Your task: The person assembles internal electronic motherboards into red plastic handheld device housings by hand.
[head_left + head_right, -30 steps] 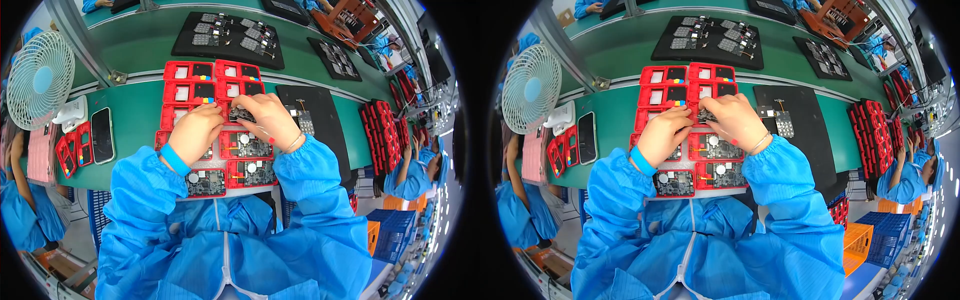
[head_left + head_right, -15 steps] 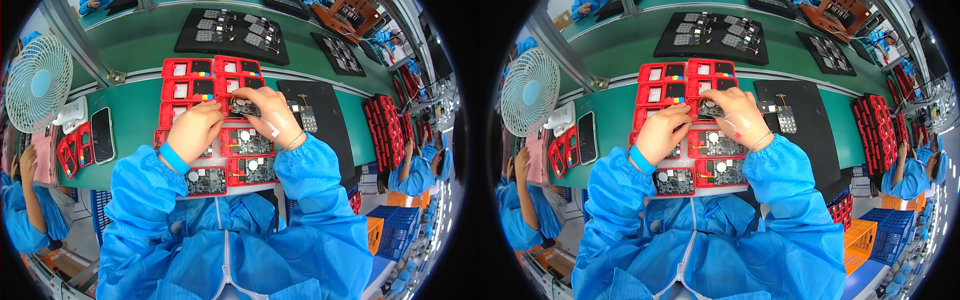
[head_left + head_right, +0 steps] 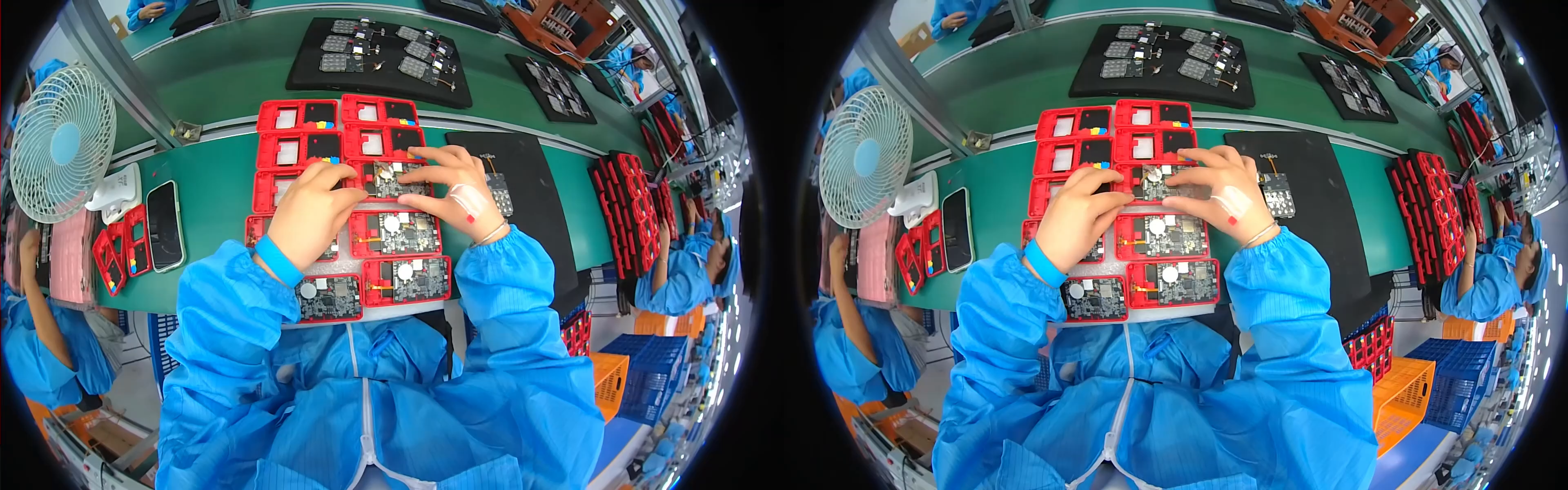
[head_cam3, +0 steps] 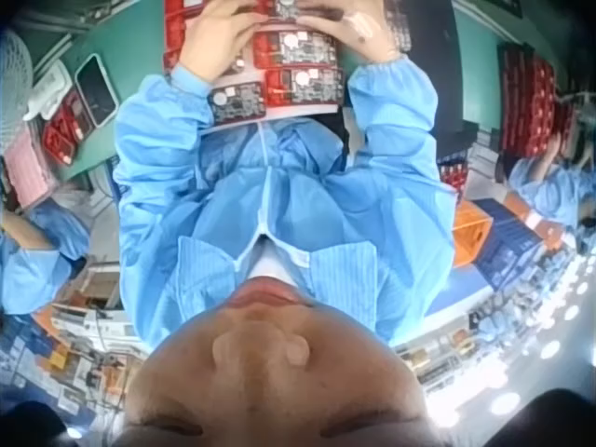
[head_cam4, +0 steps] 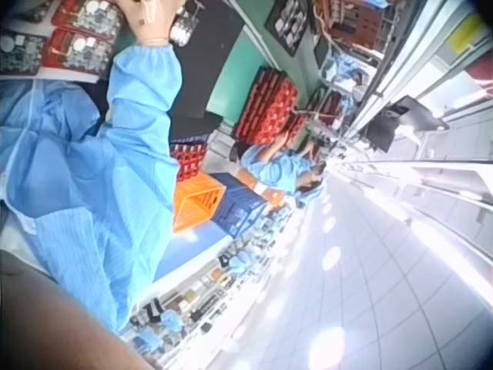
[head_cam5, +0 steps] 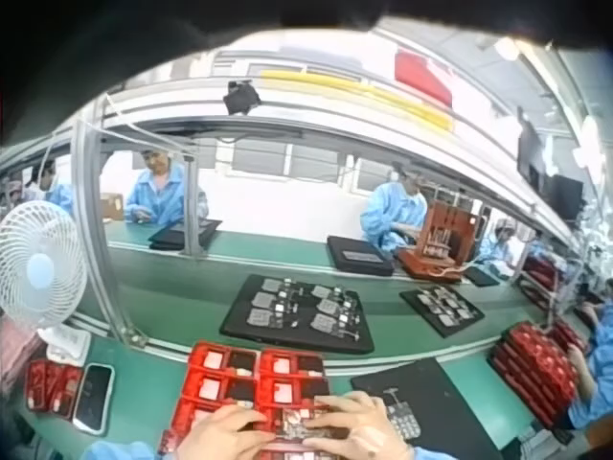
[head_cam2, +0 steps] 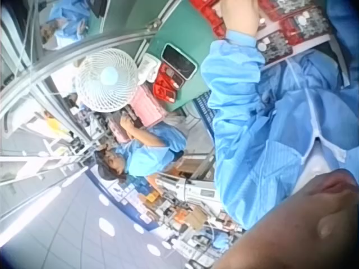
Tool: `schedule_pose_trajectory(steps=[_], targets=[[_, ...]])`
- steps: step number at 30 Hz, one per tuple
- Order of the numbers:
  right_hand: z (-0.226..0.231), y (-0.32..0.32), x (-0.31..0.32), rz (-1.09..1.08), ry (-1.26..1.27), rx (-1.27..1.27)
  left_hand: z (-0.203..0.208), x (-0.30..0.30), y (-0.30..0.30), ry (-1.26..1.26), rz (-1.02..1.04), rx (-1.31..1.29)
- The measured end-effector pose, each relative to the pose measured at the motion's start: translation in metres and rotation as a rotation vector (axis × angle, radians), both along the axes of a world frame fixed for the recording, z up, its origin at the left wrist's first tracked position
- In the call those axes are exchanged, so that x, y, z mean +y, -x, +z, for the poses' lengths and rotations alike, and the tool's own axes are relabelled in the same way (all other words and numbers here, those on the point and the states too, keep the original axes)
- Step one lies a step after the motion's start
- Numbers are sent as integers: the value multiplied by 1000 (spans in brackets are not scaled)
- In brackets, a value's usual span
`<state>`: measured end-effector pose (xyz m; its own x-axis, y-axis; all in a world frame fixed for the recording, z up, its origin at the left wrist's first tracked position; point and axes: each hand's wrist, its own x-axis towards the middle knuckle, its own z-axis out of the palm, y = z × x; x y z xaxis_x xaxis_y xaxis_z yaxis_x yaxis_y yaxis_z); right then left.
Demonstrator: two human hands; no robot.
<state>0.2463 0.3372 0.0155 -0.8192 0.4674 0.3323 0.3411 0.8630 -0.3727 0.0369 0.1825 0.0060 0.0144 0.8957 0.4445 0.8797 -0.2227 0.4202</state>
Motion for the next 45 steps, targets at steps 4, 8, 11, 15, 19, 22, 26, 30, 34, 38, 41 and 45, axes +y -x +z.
schedule_pose_trajectory(steps=[4,8,11,15,19,22,26,30,34,38,41,45], targets=[[-10,3,2,49,0,59,-2,3,2,19,-85,-10],[-3,12,2,46,8,107,14,6,-1,-121,-79,-120],[2,9,-3,60,157,155,34,-5,-8,-128,-37,-120],[23,8,-25,96,363,398,69,-20,-25,-200,38,-83],[41,22,-47,136,11,375,98,-30,-70,-246,20,-117],[46,26,-61,79,317,411,84,-20,-78,-352,-31,-161],[46,26,-68,113,183,374,78,-23,-80,-293,-17,-325],[36,18,-68,60,217,482,83,-33,-77,-201,-49,-713],[28,3,-77,108,1421,996,78,-35,-74,-271,-75,-1238],[26,-3,-104,192,1793,1046,69,-28,-76,-304,-125,-1509],[21,-3,-111,289,1829,1035,65,-24,-78,-335,-110,-1566],[18,-2,-110,295,1841,1005,62,-26,-76,-291,-129,-1530]])
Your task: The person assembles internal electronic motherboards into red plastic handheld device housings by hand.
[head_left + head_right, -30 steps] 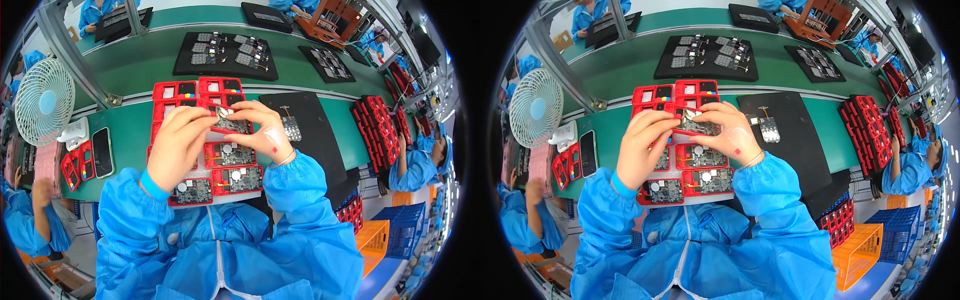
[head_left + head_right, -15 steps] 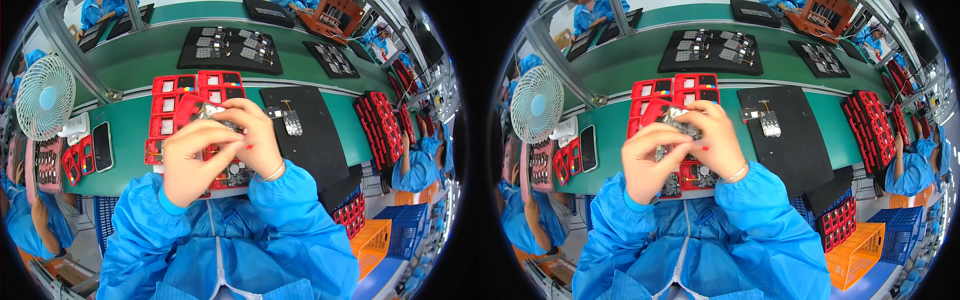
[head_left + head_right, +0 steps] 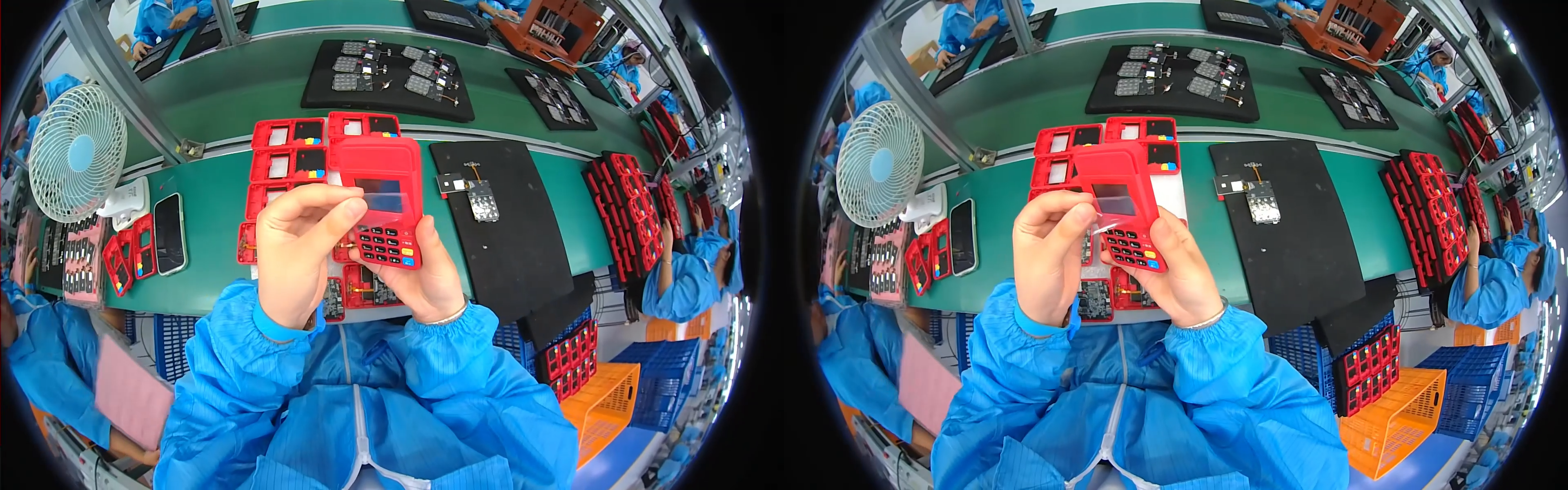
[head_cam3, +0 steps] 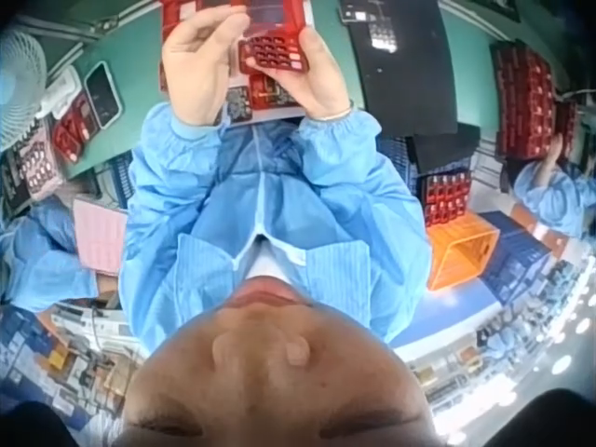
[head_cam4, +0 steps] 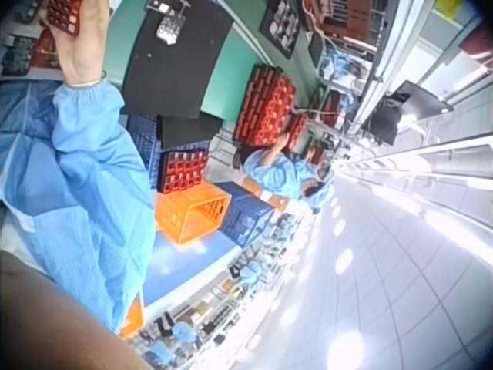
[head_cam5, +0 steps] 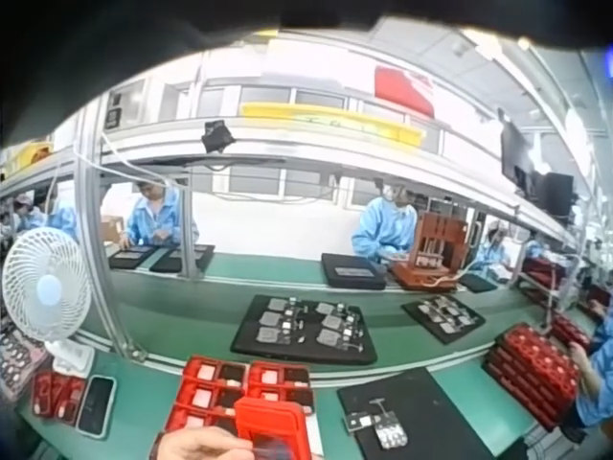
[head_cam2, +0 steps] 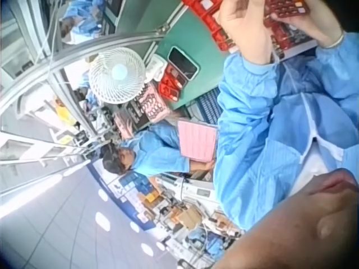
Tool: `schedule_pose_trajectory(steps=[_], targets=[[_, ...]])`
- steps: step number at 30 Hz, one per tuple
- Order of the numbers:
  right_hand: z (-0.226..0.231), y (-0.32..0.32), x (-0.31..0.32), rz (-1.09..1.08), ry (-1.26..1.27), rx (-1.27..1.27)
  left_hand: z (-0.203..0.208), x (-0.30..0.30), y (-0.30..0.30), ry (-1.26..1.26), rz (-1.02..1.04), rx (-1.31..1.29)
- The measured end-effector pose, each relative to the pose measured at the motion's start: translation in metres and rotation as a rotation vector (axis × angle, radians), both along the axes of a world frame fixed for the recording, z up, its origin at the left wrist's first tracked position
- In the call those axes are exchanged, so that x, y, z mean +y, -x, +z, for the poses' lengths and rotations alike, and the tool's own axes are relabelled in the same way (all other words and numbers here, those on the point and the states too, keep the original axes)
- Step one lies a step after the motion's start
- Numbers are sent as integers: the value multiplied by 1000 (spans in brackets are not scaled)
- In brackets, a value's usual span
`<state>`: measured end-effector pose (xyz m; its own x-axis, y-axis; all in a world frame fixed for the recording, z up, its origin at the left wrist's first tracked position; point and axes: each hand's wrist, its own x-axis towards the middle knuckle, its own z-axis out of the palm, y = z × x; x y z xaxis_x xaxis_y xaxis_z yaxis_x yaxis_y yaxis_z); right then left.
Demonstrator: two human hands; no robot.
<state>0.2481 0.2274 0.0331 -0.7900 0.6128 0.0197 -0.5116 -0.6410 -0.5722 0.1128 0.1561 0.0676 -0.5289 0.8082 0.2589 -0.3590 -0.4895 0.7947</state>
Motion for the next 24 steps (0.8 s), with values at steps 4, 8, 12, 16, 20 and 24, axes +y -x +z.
schedule_pose_trajectory(steps=[4,8,12,16,20,24], targets=[[1,0,1,0,7,-12,0,0,5,32,-18,57],[1,0,0,12,-14,3,3,2,3,36,61,139],[2,1,-1,-34,-43,-4,2,6,6,106,181,385],[5,3,-3,-57,-36,-24,3,10,7,141,247,472],[3,0,1,-38,-70,-2,-1,12,13,97,295,390],[21,-5,20,-291,-543,17,1,-3,32,144,254,-59]])
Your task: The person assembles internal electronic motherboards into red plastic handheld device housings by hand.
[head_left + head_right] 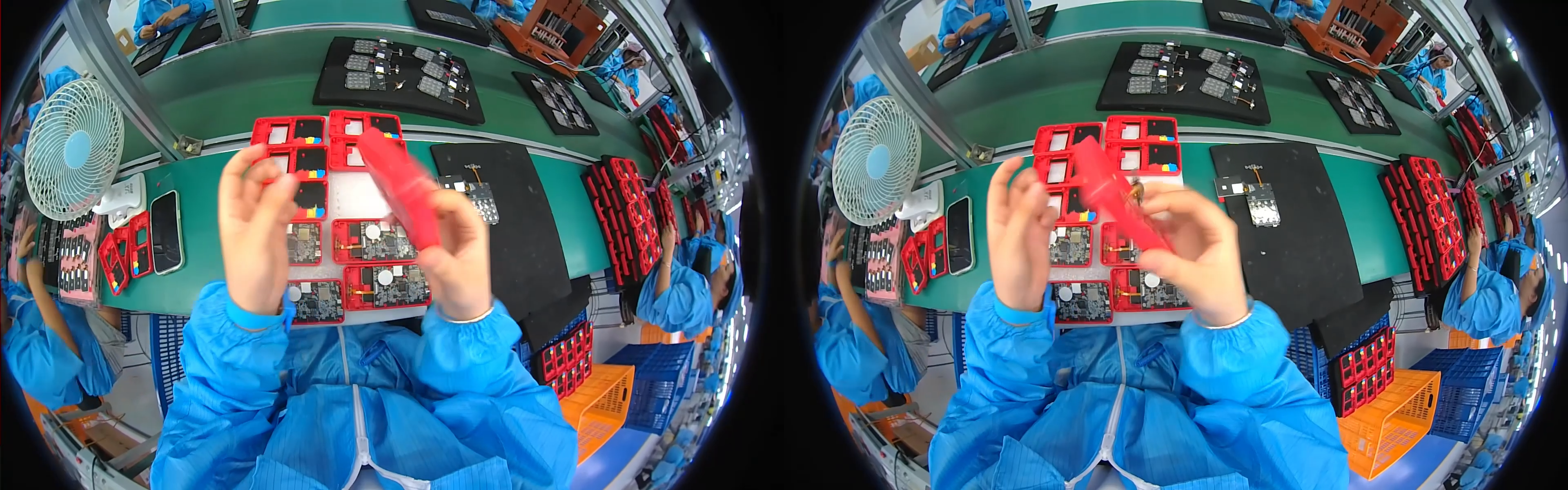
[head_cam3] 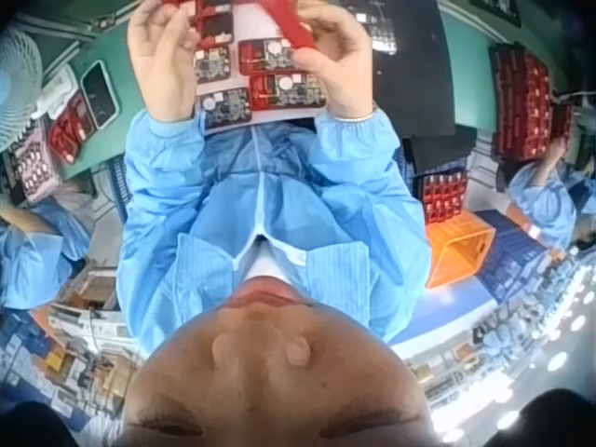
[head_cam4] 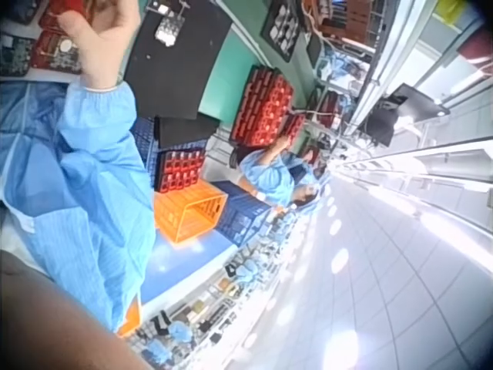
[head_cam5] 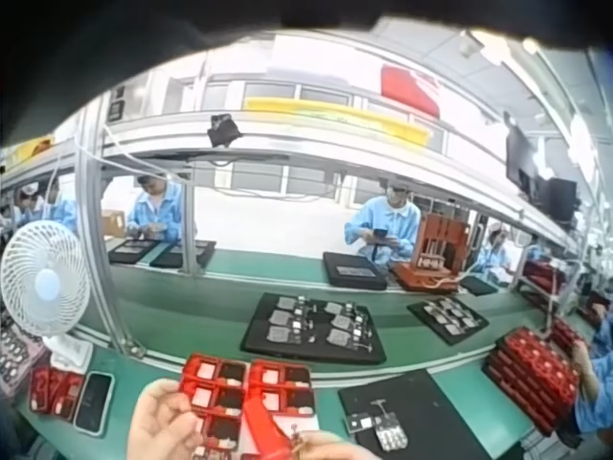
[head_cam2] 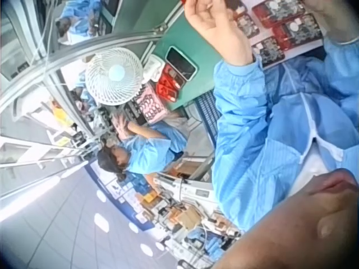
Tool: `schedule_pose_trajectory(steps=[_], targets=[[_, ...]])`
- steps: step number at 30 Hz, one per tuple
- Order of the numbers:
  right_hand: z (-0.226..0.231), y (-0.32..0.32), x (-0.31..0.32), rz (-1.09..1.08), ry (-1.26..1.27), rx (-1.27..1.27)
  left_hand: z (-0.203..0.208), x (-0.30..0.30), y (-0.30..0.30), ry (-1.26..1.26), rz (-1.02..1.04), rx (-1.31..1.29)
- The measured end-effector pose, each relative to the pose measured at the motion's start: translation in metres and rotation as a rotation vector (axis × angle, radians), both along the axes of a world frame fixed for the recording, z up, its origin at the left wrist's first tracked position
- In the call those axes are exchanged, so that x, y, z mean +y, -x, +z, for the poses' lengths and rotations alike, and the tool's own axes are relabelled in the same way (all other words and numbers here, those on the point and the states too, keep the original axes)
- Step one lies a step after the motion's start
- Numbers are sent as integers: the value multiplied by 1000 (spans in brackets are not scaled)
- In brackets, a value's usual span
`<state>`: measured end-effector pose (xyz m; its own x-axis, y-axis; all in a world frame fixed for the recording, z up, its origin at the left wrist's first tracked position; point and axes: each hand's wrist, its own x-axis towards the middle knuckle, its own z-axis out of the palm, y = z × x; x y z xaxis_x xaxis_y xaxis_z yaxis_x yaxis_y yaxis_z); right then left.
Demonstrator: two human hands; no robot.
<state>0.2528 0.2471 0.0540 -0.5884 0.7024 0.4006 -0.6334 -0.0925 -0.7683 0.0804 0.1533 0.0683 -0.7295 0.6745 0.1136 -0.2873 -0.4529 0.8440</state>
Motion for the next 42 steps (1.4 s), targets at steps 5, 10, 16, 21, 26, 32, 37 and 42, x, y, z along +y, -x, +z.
schedule_pose_trajectory(steps=[5,10,16,21,26,32,37,42], targets=[[20,1,48,-340,-988,-816,-14,-31,26,-20,90,92],[-36,14,82,-139,-976,-871,-20,-48,26,59,11,264],[-45,-54,95,-942,-770,-1257,-31,-80,36,211,46,401],[-68,-83,99,-921,-461,-1747,-29,-78,36,188,-34,344],[-68,-96,112,-955,-402,-1231,-32,-65,25,186,-134,367],[-63,-80,96,-787,-781,-1444,-36,-71,28,252,-210,427],[-63,-74,97,-670,-778,-1291,-32,-68,23,247,-202,426],[-52,-60,85,-653,-350,-1056,-28,-68,22,241,-213,455]])
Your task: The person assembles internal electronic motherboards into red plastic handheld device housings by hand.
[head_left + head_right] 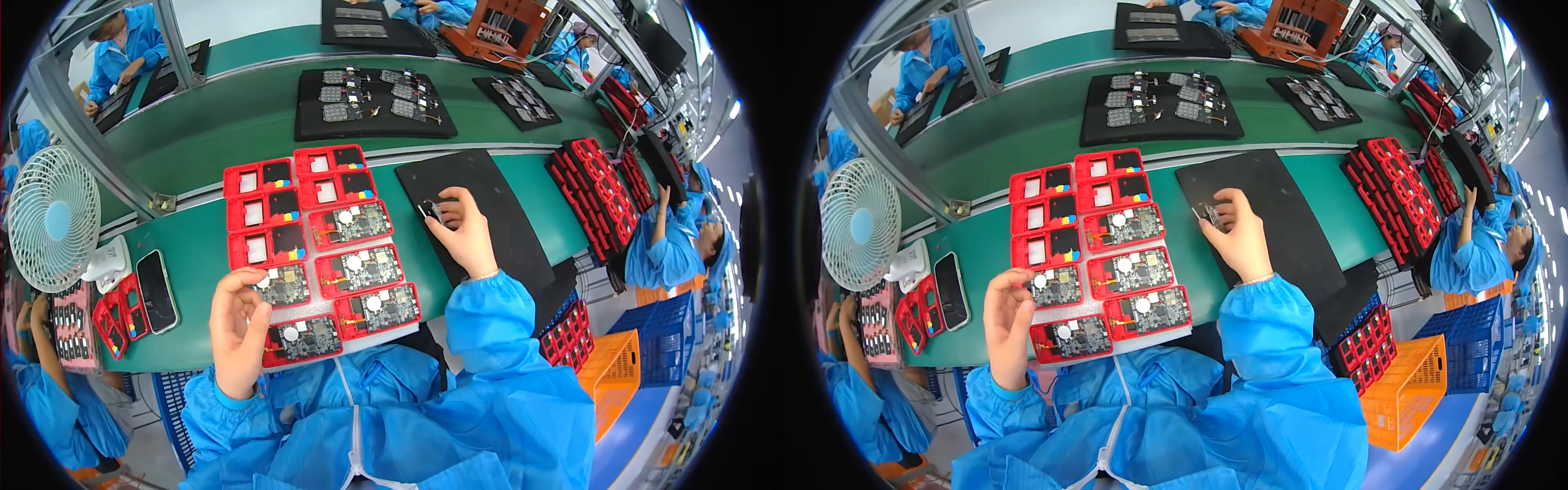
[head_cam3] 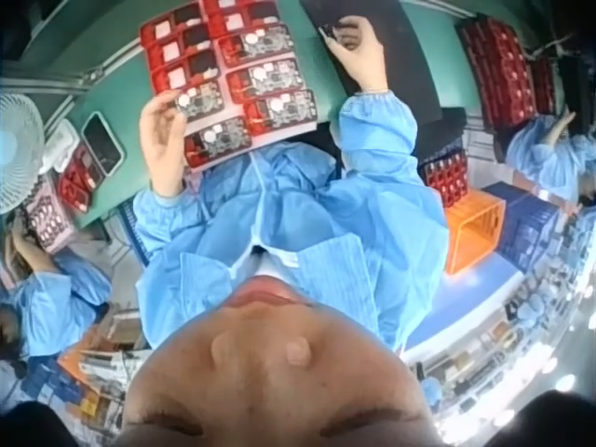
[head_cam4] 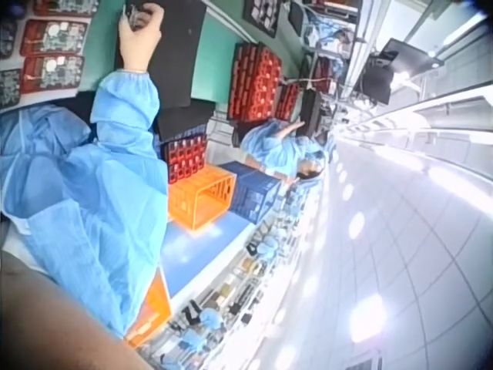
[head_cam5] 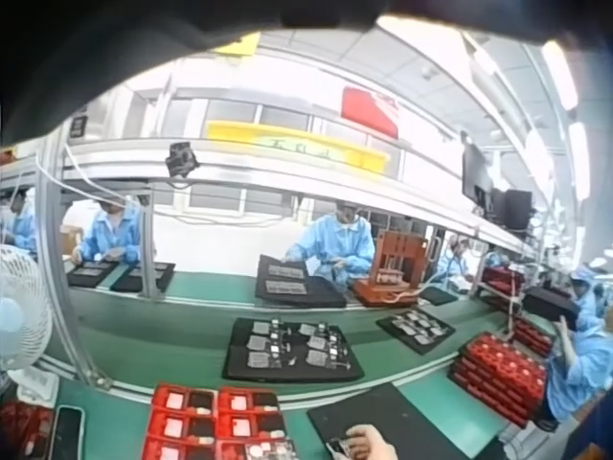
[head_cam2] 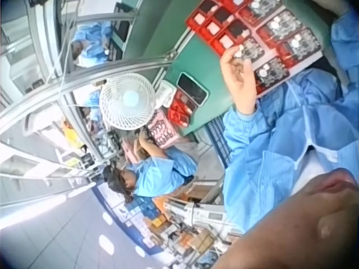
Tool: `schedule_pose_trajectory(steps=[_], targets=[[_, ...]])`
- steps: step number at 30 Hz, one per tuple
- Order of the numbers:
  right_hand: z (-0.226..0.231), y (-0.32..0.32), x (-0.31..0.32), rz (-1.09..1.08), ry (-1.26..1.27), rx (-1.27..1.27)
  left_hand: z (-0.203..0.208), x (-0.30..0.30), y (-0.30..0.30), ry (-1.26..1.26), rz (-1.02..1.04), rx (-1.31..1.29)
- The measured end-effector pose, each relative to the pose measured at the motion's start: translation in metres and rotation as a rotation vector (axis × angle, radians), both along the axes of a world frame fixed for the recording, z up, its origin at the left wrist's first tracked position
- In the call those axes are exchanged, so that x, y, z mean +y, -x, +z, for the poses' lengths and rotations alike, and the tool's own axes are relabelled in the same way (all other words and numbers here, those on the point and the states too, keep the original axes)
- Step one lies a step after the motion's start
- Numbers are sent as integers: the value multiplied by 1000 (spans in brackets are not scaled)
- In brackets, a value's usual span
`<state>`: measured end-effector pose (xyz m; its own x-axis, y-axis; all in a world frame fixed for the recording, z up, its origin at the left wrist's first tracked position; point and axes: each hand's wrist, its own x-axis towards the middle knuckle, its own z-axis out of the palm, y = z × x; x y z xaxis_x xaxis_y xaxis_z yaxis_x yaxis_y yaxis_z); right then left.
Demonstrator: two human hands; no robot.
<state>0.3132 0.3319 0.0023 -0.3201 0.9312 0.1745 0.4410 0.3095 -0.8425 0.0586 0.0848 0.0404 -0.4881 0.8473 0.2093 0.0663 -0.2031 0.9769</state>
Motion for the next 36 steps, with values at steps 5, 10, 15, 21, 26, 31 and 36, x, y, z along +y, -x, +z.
schedule_pose_trajectory(steps=[5,10,15,21,26,31,36], targets=[[34,45,-70,420,841,930,21,14,-15,56,-86,272],[51,90,-124,561,1006,966,19,37,-37,-171,199,771],[47,95,-124,603,1050,996,19,28,-24,-205,177,795],[40,87,-108,613,933,956,35,22,-27,-277,292,599],[50,107,-106,602,254,308,44,35,-47,-404,-82,1037],[46,123,-102,833,116,360,49,29,-39,-131,-257,986],[44,141,-97,698,48,212,36,12,7,-182,-35,657]])
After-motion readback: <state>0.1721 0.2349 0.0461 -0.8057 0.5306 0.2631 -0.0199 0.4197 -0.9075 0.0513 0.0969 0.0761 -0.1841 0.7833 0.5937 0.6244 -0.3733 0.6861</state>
